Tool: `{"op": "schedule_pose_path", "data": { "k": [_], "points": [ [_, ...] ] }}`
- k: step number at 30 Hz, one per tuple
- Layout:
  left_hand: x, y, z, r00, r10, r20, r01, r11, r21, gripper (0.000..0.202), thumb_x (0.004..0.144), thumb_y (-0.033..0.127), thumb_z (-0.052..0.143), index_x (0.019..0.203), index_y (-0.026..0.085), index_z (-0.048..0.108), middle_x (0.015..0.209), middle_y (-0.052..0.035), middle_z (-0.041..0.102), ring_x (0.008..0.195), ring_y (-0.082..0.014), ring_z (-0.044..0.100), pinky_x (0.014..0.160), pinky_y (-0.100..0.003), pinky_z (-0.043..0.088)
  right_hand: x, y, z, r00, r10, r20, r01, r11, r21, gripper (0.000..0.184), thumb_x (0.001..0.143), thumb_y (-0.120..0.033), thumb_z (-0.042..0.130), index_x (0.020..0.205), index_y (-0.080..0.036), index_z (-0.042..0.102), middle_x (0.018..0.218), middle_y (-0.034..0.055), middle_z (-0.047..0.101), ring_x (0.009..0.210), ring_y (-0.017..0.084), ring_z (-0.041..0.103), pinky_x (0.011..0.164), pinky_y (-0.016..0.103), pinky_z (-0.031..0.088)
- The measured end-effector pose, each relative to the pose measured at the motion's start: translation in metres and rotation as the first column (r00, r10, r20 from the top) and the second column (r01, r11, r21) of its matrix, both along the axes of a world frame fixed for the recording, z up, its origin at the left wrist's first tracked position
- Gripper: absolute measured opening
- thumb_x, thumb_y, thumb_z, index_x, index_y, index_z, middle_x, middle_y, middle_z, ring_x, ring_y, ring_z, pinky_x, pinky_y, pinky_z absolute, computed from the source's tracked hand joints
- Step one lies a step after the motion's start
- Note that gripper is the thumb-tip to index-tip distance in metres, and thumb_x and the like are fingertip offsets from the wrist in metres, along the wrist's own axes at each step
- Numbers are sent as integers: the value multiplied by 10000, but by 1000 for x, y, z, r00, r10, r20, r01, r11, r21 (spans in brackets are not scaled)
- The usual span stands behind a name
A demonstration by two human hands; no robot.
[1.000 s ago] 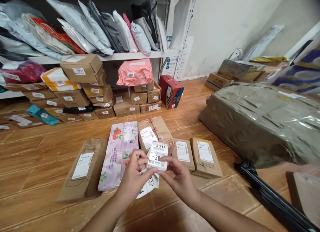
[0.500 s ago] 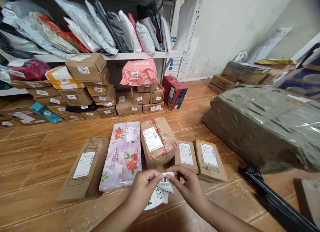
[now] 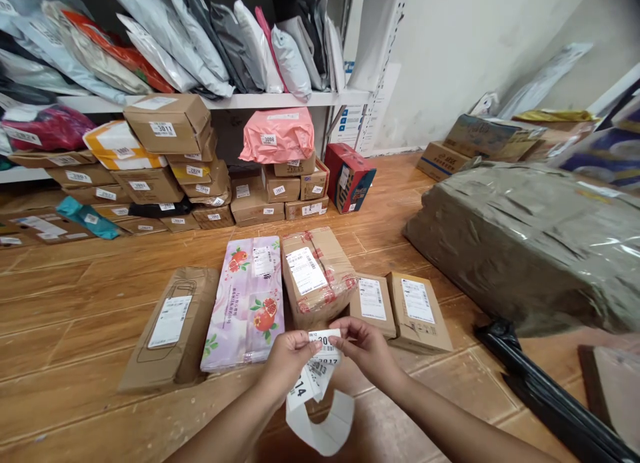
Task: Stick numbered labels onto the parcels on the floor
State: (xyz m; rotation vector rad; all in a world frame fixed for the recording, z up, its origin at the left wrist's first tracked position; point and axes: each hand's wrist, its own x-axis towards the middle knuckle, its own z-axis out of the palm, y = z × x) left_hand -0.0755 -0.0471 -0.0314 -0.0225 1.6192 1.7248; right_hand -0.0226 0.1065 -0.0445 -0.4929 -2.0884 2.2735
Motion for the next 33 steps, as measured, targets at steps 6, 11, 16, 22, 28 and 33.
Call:
{"op": "schedule_pose_path", "data": {
  "k": [6, 11, 16, 22, 28, 33],
  "points": [
    [0, 1, -5, 999, 19, 38, -21, 999, 41, 589, 419, 594, 779, 709, 93, 671, 590, -44, 656, 611, -168, 576, 652, -293, 430, -1, 4, 5, 999, 38, 5, -38, 996, 77, 371, 619, -472, 740, 802, -157, 671, 667, 15, 613, 627, 148, 536, 615, 303, 419],
    [-3, 0, -6, 996, -47, -82, 41, 997, -64, 542, 507, 617, 687, 678, 106, 626, 616, -43, 622, 583, -151, 511, 585, -280, 385, 2, 2, 4, 997, 68, -32, -59, 972, 229, 328, 688, -484, 680, 777, -168, 668, 655, 27, 605, 610, 158, 518, 579, 298, 404],
    [-8, -8, -19, 961, -89, -260, 30, 975, -220, 388, 639, 525, 572, 556, 155, 494, 540, 17, 477, 547, -120, 404, 551, -263, 303, 5, -13, -19, 998, 16, -65, -4, 985, 174, 311, 744, -486, 629, 802, -182, 651, 619, 0, 542, 571, 138, 477, 535, 275, 378],
    [-17, -19, -29, 929, -49, -366, -82, 939, -333, 501, 679, 639, 497, 499, 186, 380, 490, 51, 330, 520, -109, 316, 525, -257, 239, -10, -24, -15, 992, 88, -93, -53, 942, 331, 269, 789, -451, 590, 795, -203, 695, 782, 66, 620, 744, 201, 573, 591, 300, 438],
    [-26, -34, -20, 986, 54, -155, -95, 958, -271, 659, 641, 803, 397, 459, 172, 459, 440, -12, 484, 470, -148, 447, 533, -276, 329, -48, -34, 2, 979, -38, -198, 93, 956, 277, 238, 750, -431, 634, 758, -199, 687, 808, 75, 632, 783, 216, 587, 689, 346, 474],
    [-33, -55, -4, 963, -164, -216, 76, 927, -366, 536, 626, 665, 570, 441, 187, 413, 414, 40, 390, 443, -106, 338, 484, -246, 238, -41, -19, -12, 877, -465, -124, 446, 882, -152, 296, 653, -470, 724, 806, -225, 658, 688, 5, 630, 546, 133, 500, 489, 266, 418]
  ]
}}
